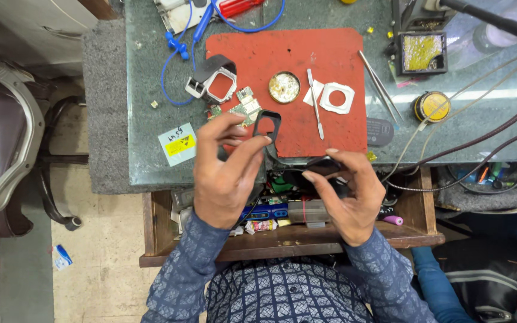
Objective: The person uses tweezers to place a small white component onto the smartwatch body, then attaches the watch band and snaps the case halves together. The person rotates the assembled watch to check the fit and alignment.
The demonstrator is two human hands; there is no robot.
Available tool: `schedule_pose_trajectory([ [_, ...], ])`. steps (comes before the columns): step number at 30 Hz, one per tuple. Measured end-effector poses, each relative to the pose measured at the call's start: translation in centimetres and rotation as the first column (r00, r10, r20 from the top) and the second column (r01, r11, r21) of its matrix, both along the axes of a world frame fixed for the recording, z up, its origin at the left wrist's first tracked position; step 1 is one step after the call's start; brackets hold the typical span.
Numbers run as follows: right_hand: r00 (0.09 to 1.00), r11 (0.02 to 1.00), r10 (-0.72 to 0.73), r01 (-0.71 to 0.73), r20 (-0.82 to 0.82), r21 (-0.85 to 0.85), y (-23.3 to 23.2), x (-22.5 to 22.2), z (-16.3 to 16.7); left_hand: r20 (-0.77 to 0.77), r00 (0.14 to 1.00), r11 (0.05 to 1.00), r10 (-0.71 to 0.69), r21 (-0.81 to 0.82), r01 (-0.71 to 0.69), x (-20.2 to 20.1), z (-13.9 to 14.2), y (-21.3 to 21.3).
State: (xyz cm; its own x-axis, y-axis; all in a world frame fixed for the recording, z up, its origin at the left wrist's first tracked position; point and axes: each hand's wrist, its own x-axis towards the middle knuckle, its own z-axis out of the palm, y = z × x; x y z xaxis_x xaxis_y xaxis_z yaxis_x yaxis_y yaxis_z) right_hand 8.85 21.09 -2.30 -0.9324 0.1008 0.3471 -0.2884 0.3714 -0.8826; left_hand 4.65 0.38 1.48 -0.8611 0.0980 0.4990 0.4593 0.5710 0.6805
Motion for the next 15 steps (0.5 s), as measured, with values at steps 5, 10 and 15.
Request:
schedule_pose_trajectory([
  [5, 1.000, 1.000, -0.013, 0.013, 0.002, 0.009, 0.29, 0.07, 0.00, 0.080, 0.991, 0.994, -0.108, -0.006, 0.108, 0.15, -0.92, 0.68],
  [10, 0.996, 0.986, -0.049, 0.059, 0.069, -0.153, 0.23, 0.21, -0.15, 0.070, 0.997, 1.000, -0.008, -0.014, 0.009, 0.57, -0.59, 0.50],
  [15, 0.994, 0.969, 0.005, 0.022, 0.111, -0.246, 0.55, 0.26, -0.24, 0.235, 0.970, 0.992, 0.055, 0.099, -0.080, 0.46, 0.07, 0.23],
])
